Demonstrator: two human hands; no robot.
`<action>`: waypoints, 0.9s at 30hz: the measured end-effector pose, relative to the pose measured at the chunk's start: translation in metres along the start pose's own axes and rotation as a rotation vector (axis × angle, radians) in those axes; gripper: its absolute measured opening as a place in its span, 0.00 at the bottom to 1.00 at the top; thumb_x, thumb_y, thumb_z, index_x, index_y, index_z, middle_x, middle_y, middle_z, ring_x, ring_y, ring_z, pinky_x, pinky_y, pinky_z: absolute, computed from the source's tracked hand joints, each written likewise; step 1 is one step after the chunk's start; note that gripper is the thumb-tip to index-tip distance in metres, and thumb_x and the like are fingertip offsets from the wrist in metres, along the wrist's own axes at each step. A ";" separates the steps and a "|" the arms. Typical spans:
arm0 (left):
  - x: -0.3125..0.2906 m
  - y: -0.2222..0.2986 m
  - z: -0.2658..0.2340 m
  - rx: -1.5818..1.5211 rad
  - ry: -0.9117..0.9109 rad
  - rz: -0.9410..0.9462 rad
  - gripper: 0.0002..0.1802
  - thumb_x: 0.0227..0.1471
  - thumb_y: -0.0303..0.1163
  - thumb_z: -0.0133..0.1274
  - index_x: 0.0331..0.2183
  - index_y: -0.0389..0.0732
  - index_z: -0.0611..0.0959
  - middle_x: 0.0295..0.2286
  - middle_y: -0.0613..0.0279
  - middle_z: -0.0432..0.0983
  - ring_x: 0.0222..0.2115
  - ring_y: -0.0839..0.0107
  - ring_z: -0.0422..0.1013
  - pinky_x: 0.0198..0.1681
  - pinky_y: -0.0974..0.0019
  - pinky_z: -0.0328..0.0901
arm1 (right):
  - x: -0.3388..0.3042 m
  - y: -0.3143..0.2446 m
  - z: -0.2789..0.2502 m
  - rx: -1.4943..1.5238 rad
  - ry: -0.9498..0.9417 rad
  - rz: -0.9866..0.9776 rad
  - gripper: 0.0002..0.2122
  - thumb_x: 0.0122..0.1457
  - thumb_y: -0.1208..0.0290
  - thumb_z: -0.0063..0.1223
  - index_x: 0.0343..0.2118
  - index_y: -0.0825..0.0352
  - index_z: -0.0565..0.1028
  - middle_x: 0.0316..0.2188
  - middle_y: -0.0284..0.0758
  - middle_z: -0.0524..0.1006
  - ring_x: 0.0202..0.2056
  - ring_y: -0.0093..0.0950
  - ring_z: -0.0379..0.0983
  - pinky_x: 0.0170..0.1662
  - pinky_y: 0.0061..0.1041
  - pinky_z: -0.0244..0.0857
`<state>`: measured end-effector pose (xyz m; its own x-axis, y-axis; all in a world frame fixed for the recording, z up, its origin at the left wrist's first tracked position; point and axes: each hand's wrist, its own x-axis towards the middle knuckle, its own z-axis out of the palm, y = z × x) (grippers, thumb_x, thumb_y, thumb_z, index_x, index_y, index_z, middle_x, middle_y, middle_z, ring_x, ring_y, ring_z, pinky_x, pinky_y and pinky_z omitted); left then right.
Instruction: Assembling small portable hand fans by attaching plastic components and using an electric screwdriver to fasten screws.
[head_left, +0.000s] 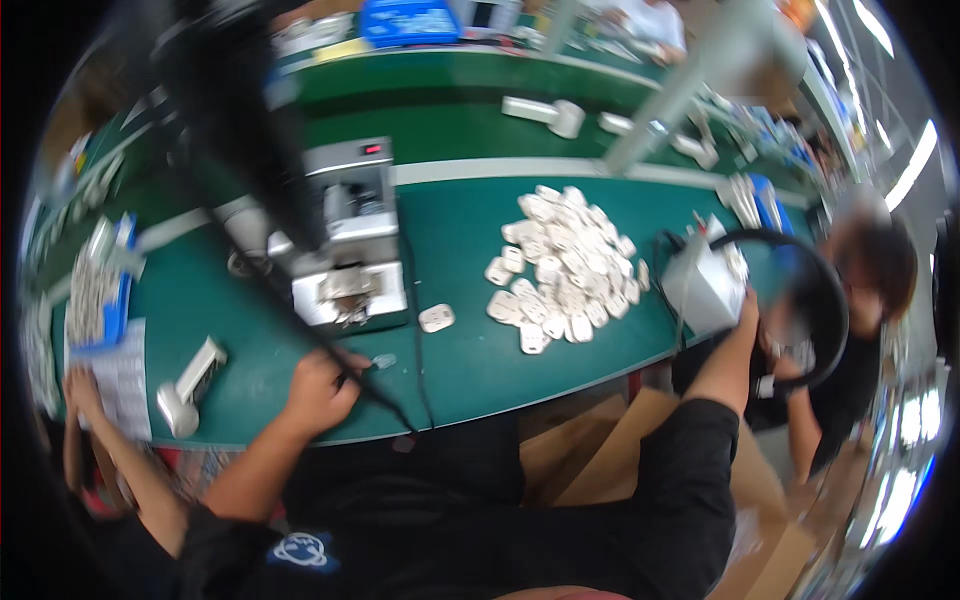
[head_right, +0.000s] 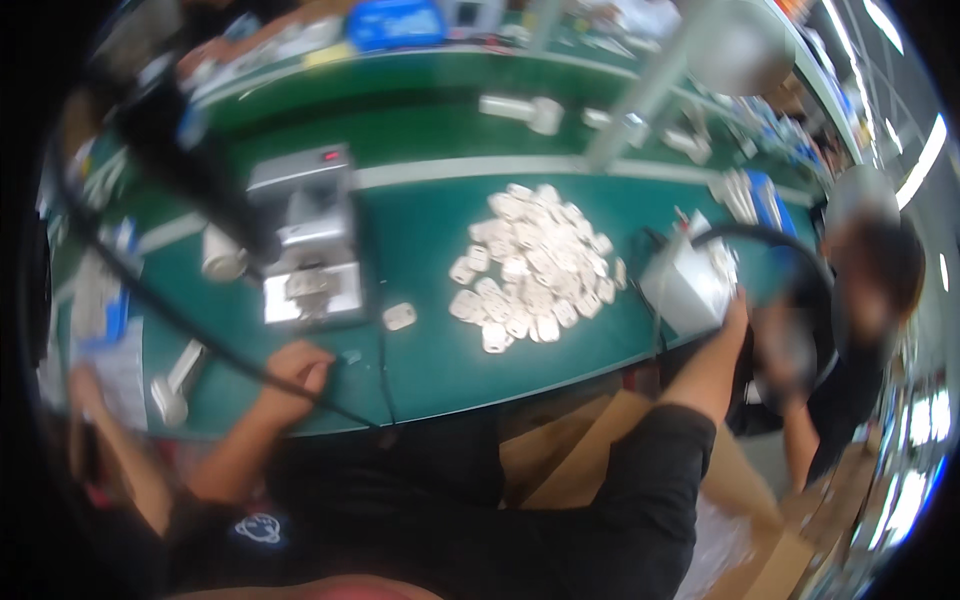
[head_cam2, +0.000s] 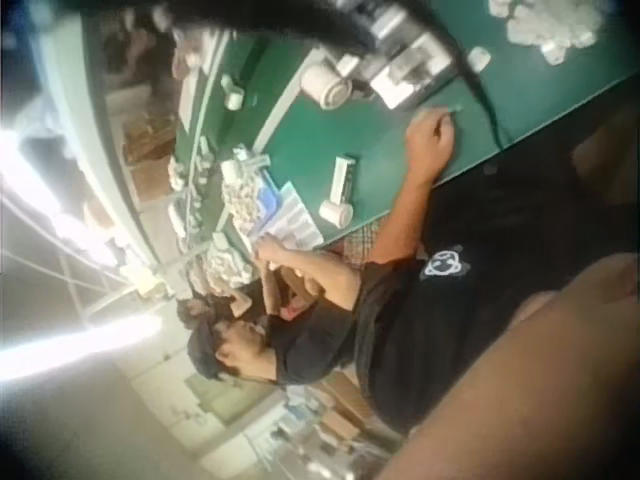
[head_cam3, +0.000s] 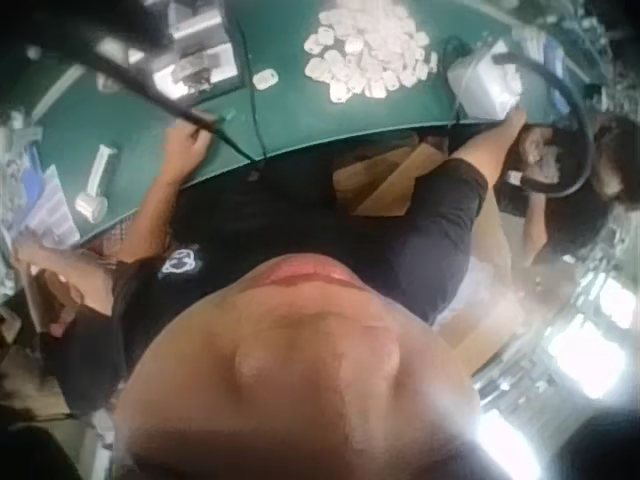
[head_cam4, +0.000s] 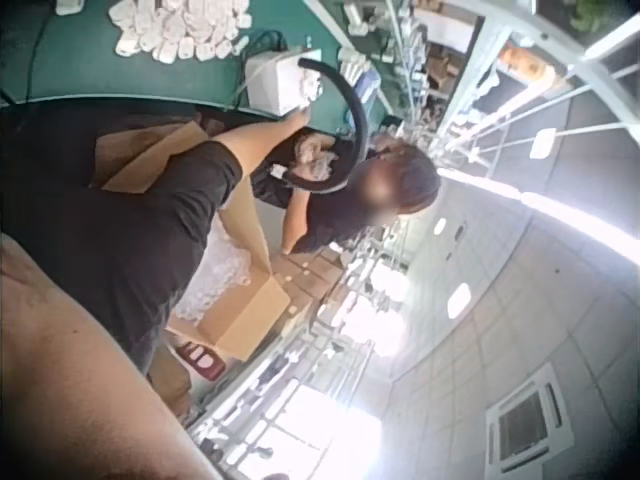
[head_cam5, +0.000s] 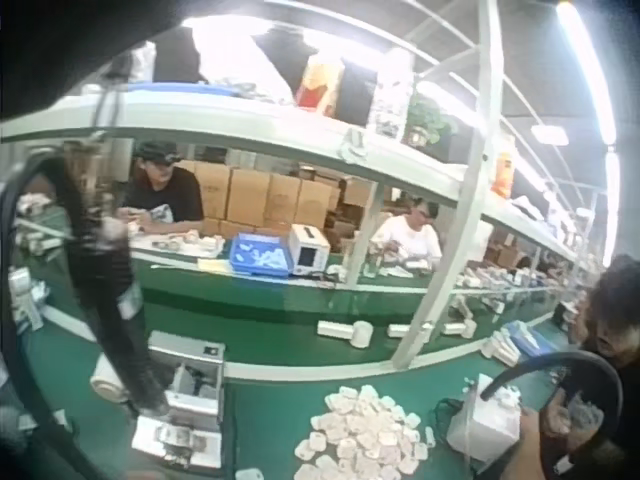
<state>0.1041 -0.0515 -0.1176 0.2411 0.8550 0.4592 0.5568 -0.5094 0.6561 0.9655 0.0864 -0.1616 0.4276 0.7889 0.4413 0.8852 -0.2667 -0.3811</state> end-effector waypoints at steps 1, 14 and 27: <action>0.003 0.007 -0.001 0.052 -0.065 -0.058 0.05 0.41 0.23 0.51 0.26 0.38 0.79 0.20 0.56 0.71 0.23 0.59 0.70 0.27 0.61 0.65 | 0.026 -0.061 0.043 0.040 -0.041 -0.074 0.14 0.54 0.72 0.42 0.40 0.72 0.74 0.39 0.45 0.75 0.42 0.37 0.71 0.46 0.34 0.63; 0.000 0.020 -0.011 0.046 -0.085 -0.043 0.05 0.43 0.28 0.49 0.27 0.40 0.79 0.24 0.59 0.74 0.29 0.59 0.71 0.34 0.59 0.66 | -0.037 -0.165 -0.042 0.819 0.298 0.606 0.12 0.53 0.68 0.46 0.34 0.71 0.76 0.33 0.36 0.75 0.33 0.30 0.69 0.38 0.34 0.65; 0.000 0.004 -0.017 -0.139 -0.097 0.023 0.03 0.41 0.23 0.50 0.25 0.37 0.78 0.26 0.56 0.72 0.31 0.57 0.69 0.34 0.60 0.65 | -0.168 -0.407 -0.084 0.652 1.199 0.422 0.11 0.54 0.77 0.40 0.39 0.77 0.67 0.37 0.46 0.70 0.39 0.37 0.67 0.46 0.30 0.61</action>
<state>0.0928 -0.0552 -0.1044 0.3321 0.8448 0.4195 0.4365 -0.5319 0.7256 0.5493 0.0160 -0.0120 0.8181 -0.3085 0.4854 0.5543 0.1978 -0.8085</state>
